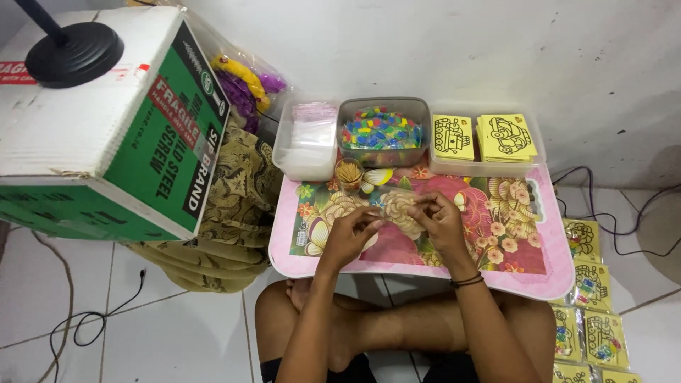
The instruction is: The person sits on the floor and packs small yellow cards with cartoon drawings into clear plastic bags. They place the cards inside the bags, add colorful plastic pieces, and seal them before setting them aside.
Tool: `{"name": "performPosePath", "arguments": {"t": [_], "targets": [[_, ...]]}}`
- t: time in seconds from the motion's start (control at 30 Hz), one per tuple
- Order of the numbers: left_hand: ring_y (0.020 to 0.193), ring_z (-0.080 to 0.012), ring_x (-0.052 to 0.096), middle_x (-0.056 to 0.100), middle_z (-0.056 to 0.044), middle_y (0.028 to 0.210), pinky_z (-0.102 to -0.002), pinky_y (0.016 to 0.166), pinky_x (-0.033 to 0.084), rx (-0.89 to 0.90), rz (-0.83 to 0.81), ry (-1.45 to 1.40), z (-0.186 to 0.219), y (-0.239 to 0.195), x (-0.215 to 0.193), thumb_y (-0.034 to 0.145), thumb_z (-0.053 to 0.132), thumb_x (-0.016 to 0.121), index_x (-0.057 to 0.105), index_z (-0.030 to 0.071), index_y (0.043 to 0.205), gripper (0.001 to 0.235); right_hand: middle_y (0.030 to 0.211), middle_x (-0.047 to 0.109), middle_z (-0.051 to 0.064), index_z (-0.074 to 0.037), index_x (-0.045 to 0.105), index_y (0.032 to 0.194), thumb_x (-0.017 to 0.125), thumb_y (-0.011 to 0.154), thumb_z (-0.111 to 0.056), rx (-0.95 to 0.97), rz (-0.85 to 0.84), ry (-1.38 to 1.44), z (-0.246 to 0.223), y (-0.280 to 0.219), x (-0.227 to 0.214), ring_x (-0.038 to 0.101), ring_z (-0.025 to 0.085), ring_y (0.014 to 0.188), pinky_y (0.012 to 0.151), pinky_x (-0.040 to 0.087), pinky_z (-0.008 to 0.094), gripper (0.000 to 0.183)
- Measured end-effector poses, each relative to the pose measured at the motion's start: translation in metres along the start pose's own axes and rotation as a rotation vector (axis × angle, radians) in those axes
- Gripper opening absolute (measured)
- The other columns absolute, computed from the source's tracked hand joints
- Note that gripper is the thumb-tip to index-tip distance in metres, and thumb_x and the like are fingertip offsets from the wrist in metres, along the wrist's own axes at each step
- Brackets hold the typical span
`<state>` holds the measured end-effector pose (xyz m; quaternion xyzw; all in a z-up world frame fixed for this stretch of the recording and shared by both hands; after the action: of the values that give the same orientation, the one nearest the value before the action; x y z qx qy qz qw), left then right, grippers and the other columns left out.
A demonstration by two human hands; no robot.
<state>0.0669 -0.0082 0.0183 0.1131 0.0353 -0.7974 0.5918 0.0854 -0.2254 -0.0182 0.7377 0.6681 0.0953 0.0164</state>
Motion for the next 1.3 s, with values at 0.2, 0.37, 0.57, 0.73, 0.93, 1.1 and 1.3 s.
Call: {"name": "performPosePath", "arguments": {"t": [0.2, 0.37, 0.57, 0.73, 0.93, 1.1, 1.3], "targets": [[0.085, -0.0269, 0.065, 0.077, -0.011, 0.087, -0.036, 0.077, 0.052, 0.025, 0.015, 0.123, -0.010, 0.003, 0.003, 0.089, 0.037, 0.076, 0.075, 0.017, 0.114, 0.032, 0.071, 0.072, 0.010, -0.011, 0.060, 0.095, 0.075, 0.095, -0.015, 0.011, 0.082, -0.040, -0.019, -0.009, 0.004, 0.054, 0.005, 0.052, 0.039, 0.036, 0.014, 0.016], [0.086, -0.0269, 0.066, 0.074, -0.011, 0.080, -0.034, 0.081, 0.052, 0.054, 0.078, 0.120, -0.014, 0.004, 0.003, 0.090, 0.028, 0.077, 0.076, 0.014, 0.102, 0.018, 0.073, 0.072, 0.012, -0.007, 0.065, 0.088, 0.072, 0.096, -0.016, -0.078, 0.037, -0.062, -0.028, -0.011, 0.008, 0.056, 0.008, 0.058, 0.044, 0.041, 0.018, 0.014], [0.074, -0.0180, 0.066, 0.073, -0.010, 0.072, -0.030, 0.073, 0.054, 0.062, 0.099, -0.045, -0.010, 0.001, 0.001, 0.091, 0.015, 0.075, 0.071, 0.008, 0.096, 0.010, 0.079, 0.070, 0.011, -0.004, 0.073, 0.100, 0.070, 0.095, -0.013, -0.147, 0.141, -0.013, -0.039, -0.018, 0.000, 0.058, 0.010, 0.067, 0.052, 0.049, 0.020, 0.011], [0.074, -0.0169, 0.067, 0.070, -0.008, 0.073, -0.029, 0.067, 0.054, 0.034, 0.104, -0.081, -0.023, 0.004, -0.001, 0.086, 0.016, 0.082, 0.069, 0.008, 0.094, 0.018, 0.088, 0.063, 0.011, -0.002, 0.070, 0.102, 0.064, 0.096, -0.006, -0.290, 0.393, -0.101, -0.069, -0.009, -0.034, 0.056, 0.014, 0.083, 0.067, 0.049, 0.025, 0.009], [0.076, -0.0167, 0.065, 0.071, -0.008, 0.076, -0.029, 0.070, 0.052, -0.030, 0.095, -0.141, -0.013, 0.002, -0.002, 0.083, 0.022, 0.085, 0.068, 0.008, 0.095, 0.025, 0.092, 0.066, 0.008, -0.012, 0.072, 0.096, 0.074, 0.082, 0.005, -0.667, 0.484, -0.903, -0.123, 0.063, -0.118, 0.062, 0.035, 0.093, 0.087, 0.048, 0.044, 0.022], [0.076, -0.0168, 0.063, 0.068, -0.009, 0.075, -0.030, 0.070, 0.052, -0.066, 0.106, -0.134, -0.014, 0.004, -0.004, 0.084, 0.023, 0.085, 0.070, 0.007, 0.097, 0.025, 0.117, 0.072, 0.016, -0.011, 0.076, 0.115, 0.082, 0.082, -0.027, -0.147, -0.054, -1.400, -0.104, 0.130, -0.146, 0.065, 0.040, 0.116, 0.101, 0.050, 0.053, 0.037], [0.069, -0.0160, 0.064, 0.071, -0.010, 0.070, -0.029, 0.066, 0.051, -0.022, 0.091, -0.146, -0.008, 0.005, -0.004, 0.084, 0.020, 0.084, 0.070, 0.007, 0.096, 0.022, 0.116, 0.071, 0.021, -0.009, 0.075, 0.117, 0.077, 0.085, -0.051, 0.107, -0.089, -1.517, -0.115, 0.130, -0.124, 0.067, 0.041, 0.114, 0.101, 0.046, 0.052, 0.053]]}}
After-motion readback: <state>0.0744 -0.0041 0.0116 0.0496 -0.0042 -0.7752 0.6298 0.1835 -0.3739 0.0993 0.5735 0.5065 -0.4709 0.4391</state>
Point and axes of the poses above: each hand's wrist, its own y-axis towards the middle knuckle, its own x-axis out of the palm, z = x × y, the point moved 7 cm from there along y, towards the middle knuckle
